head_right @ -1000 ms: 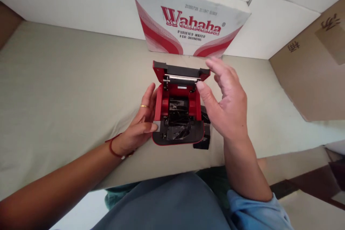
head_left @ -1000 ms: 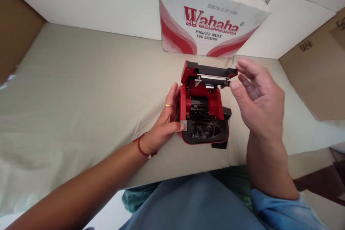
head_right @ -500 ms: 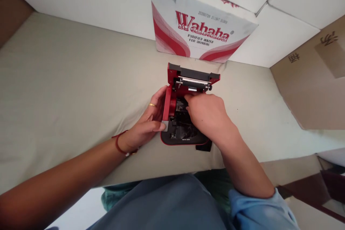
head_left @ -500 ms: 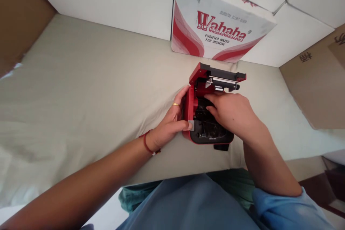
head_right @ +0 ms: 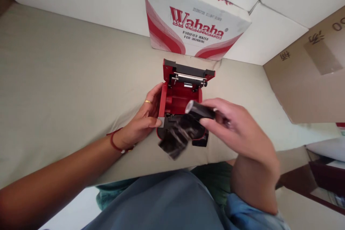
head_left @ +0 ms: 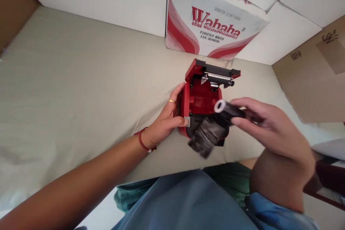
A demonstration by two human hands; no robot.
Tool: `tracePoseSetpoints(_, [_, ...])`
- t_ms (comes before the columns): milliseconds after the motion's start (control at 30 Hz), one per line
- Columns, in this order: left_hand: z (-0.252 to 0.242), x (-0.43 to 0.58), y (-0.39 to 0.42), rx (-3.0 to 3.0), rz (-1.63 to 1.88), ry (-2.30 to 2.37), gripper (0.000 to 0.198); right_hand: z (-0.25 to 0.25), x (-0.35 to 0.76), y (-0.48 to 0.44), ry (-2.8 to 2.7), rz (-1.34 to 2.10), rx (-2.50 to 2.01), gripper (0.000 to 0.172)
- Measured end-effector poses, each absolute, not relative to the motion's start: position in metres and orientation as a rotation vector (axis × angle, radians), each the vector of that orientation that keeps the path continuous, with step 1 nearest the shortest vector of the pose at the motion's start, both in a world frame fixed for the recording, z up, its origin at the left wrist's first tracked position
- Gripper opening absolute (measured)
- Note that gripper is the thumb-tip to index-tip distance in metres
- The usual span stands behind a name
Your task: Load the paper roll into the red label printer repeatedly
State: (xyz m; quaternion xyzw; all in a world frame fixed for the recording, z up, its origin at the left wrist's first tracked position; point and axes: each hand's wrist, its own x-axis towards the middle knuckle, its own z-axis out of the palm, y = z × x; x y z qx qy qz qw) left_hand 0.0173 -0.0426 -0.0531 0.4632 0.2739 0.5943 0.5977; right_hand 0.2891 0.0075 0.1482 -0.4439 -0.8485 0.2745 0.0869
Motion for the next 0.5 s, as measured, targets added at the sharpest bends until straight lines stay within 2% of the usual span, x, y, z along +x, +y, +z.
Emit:
tracePoseSetpoints(100, [-0.051, 0.019, -0.043, 1.012, 1.396, 0.609, 0.114, 0.155, 0.349, 0.008, -2.385, 0.799, -1.546, 0.042])
tracePoseSetpoints(200, [-0.05, 0.019, -0.043, 0.986, 1.396, 0.593, 0.111, 0.131, 0.392, 0.024, -2.43, 0.837, -1.765, 0.051])
tracePoseSetpoints(333, [-0.05, 0.018, -0.043, 0.97, 1.393, 0.584, 0.109, 0.087, 0.402, 0.043, -2.385, 0.763, -1.897, 0.047])
tracePoseSetpoints(500, [-0.05, 0.017, -0.043, 0.939, 1.395, 0.591, 0.111, 0.061, 0.372, 0.044, -2.253, 0.633, -1.721, 0.042])
